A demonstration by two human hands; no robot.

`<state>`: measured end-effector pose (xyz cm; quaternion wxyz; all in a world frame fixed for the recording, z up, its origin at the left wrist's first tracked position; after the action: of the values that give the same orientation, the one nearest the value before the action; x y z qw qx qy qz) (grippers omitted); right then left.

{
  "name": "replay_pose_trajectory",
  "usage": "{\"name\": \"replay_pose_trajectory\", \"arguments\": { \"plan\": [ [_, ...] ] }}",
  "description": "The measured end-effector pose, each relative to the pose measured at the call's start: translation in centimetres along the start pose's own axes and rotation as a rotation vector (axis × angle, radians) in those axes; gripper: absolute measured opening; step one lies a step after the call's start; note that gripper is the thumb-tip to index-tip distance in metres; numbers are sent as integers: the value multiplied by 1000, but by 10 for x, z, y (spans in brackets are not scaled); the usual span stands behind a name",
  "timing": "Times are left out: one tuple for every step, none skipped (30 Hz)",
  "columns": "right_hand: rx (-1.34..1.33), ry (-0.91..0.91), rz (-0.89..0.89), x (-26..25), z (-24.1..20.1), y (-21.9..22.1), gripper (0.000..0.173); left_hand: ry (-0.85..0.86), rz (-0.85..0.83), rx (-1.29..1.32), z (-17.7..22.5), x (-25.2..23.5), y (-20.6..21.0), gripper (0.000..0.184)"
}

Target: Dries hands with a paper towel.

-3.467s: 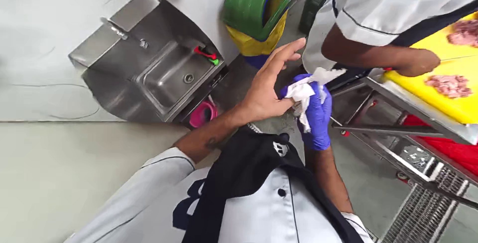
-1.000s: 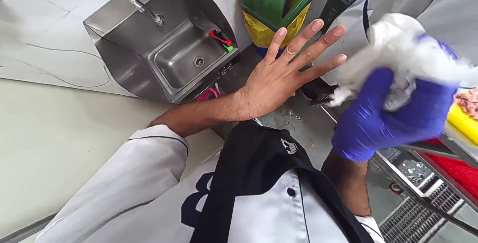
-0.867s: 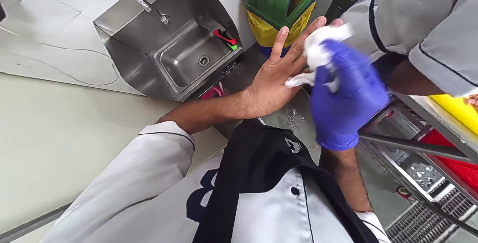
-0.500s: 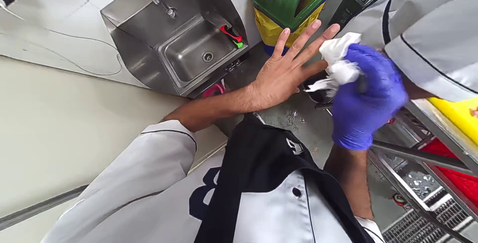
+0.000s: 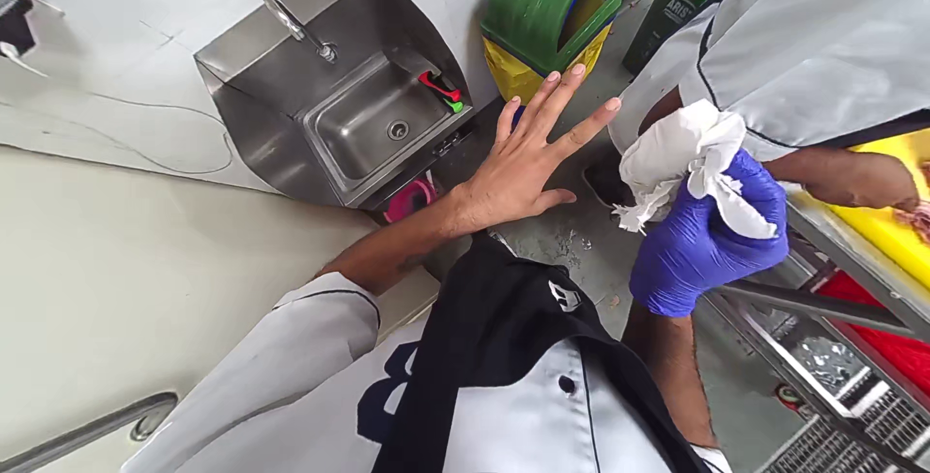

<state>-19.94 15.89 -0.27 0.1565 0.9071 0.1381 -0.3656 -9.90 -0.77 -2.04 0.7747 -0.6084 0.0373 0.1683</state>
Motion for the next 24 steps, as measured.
{"name": "replay_pose_trajectory", "arguments": {
  "plan": [
    [-1,-11,2,2,2,4,20,1,-7,51,3,1,1,110],
    [12,-23,-31,4,4,10,20,8,-13,112,6,2,2,109],
    [50,-38,-92,8,7,18,22,15,-13,177,9,2,3,107],
    [100,-48,-161,12,8,26,25,33,8,226,12,3,4,100],
    [145,-55,-209,17,9,32,27,47,25,246,13,4,6,93],
    [181,-65,-245,20,9,36,28,49,30,255,10,6,8,89],
    [193,-59,-289,24,10,40,27,45,37,282,7,7,8,87],
    [177,-23,-341,29,12,41,26,32,29,351,3,8,8,90],
    [121,43,-402,32,15,41,25,17,11,448,1,9,9,100],
    [40,124,-464,35,20,40,23,16,0,546,0,9,8,111],
    [-40,198,-506,37,24,38,21,26,-8,635,1,8,5,119],
    [-102,246,-505,37,26,34,19,40,-20,710,5,7,1,120],
    [-138,262,-471,34,28,28,17,59,-26,793,8,6,-2,118],
    [-151,261,-420,28,28,21,17,78,-41,910,10,6,-5,117],
    [-147,254,-364,22,27,13,17,96,-60,1052,11,7,-7,115],
    [-132,241,-315,17,24,7,17,111,-74,1220,10,8,-8,114],
    [-112,222,-283,12,21,2,18,121,-85,1405,9,9,-9,115],
    [-97,202,-264,9,18,-2,19,108,-92,1597,9,9,-9,117],
    [-89,179,-259,7,14,-4,19,75,-92,1753,9,10,-10,119],
    [-86,160,-258,6,11,-5,19,47,-85,1873,10,10,-12,120],
    [-79,149,-256,6,10,-6,19,29,-90,1976,11,10,-13,119],
    [-67,142,-249,6,9,-7,20,19,-95,2069,11,11,-14,117],
    [-61,141,-240,6,9,-8,20,15,-93,2136,11,11,-14,115],
    [-63,142,-228,6,10,-9,20,10,-90,2177,10,11,-14,112]
  ]
}}
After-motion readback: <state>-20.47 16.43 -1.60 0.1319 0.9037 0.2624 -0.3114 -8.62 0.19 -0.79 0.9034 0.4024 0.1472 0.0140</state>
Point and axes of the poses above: each hand's wrist, its own x-axis away from the middle knuckle, its own y-axis out of the palm, z = x × y, the point moved 7 cm from there along -x, towards the middle knuckle, and after that the axes turned 1 degree about -x, right-handed, at the moved point
